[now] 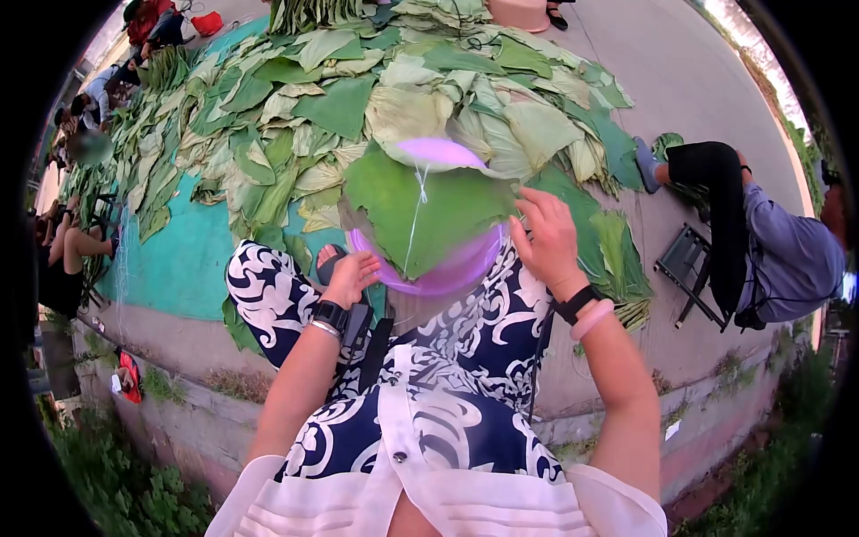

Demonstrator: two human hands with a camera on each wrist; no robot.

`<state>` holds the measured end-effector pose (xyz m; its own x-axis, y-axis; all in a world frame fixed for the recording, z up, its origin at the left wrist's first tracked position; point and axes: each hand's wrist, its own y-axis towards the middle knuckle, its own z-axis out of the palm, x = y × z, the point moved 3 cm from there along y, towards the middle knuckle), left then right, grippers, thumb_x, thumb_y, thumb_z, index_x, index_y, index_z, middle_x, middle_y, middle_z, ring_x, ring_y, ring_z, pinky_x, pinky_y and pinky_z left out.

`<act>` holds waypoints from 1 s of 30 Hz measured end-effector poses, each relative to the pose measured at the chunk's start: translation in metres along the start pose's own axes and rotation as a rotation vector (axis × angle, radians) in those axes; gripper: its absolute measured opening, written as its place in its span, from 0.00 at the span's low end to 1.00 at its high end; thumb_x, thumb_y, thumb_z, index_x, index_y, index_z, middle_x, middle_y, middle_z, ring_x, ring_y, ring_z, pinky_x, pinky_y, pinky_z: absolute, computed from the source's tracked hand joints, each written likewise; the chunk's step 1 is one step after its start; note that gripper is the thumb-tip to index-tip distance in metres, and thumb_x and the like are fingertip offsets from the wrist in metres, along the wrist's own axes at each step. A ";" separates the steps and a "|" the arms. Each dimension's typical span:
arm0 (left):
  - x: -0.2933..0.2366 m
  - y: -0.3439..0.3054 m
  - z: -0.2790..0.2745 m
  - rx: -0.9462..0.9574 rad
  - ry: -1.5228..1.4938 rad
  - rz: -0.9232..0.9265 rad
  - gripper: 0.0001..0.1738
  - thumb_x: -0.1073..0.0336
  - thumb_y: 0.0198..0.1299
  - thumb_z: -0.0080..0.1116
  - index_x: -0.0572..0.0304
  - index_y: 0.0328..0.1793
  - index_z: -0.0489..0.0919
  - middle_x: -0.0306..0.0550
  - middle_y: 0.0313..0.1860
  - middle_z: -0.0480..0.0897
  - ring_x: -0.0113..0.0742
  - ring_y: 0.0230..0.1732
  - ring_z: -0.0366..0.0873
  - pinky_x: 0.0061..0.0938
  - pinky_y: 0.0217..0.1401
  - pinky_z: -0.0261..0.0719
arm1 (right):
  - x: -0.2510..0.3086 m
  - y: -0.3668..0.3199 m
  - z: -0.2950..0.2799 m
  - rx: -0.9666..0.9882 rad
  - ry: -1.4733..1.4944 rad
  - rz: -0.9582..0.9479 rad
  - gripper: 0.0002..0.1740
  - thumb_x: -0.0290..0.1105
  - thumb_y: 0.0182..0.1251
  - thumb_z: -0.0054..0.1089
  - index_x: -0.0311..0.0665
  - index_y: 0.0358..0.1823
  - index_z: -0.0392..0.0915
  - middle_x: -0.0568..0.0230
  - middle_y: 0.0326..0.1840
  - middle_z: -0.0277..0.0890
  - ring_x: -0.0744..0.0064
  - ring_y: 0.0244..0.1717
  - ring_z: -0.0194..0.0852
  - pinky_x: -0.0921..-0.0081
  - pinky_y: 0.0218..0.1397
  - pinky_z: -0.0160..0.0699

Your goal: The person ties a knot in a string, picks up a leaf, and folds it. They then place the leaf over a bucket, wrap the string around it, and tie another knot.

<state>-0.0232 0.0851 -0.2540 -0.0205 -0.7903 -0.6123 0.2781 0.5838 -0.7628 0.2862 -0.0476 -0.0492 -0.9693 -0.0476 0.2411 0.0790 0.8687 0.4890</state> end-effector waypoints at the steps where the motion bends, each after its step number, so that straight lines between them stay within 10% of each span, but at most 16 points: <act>1: 0.013 0.008 0.006 -0.030 0.066 -0.020 0.21 0.56 0.67 0.54 0.65 0.58 0.73 0.47 0.53 0.80 0.40 0.57 0.78 0.36 0.55 0.77 | -0.002 -0.003 0.000 -0.009 0.000 0.006 0.13 0.30 0.58 0.61 0.34 0.44 0.77 0.55 0.53 0.76 0.52 0.55 0.73 0.60 0.58 0.69; 10: 0.073 0.043 0.020 -0.035 0.124 -0.138 0.34 0.48 0.62 0.60 0.63 0.66 0.69 0.51 0.63 0.74 0.46 0.64 0.70 0.41 0.59 0.70 | -0.010 -0.011 -0.001 -0.027 -0.007 0.023 0.13 0.29 0.57 0.61 0.35 0.45 0.77 0.56 0.53 0.76 0.51 0.53 0.73 0.60 0.57 0.70; 23: 0.083 0.065 0.018 -0.075 0.018 -0.115 0.32 0.54 0.55 0.69 0.68 0.59 0.73 0.51 0.51 0.77 0.42 0.51 0.74 0.40 0.50 0.72 | -0.008 -0.003 0.002 0.008 0.011 0.059 0.13 0.28 0.57 0.61 0.34 0.44 0.77 0.55 0.53 0.77 0.51 0.53 0.73 0.61 0.55 0.71; 30: 0.075 0.066 0.026 0.004 -0.014 -0.173 0.26 0.50 0.55 0.70 0.55 0.53 0.77 0.40 0.43 0.80 0.34 0.43 0.77 0.31 0.46 0.73 | -0.005 -0.002 0.002 0.002 0.001 0.057 0.12 0.27 0.57 0.61 0.33 0.43 0.77 0.55 0.53 0.77 0.52 0.52 0.74 0.62 0.55 0.72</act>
<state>0.0184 0.0598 -0.3446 -0.0554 -0.8816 -0.4688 0.2752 0.4378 -0.8559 0.2902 -0.0481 -0.0528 -0.9631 0.0011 0.2692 0.1333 0.8708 0.4733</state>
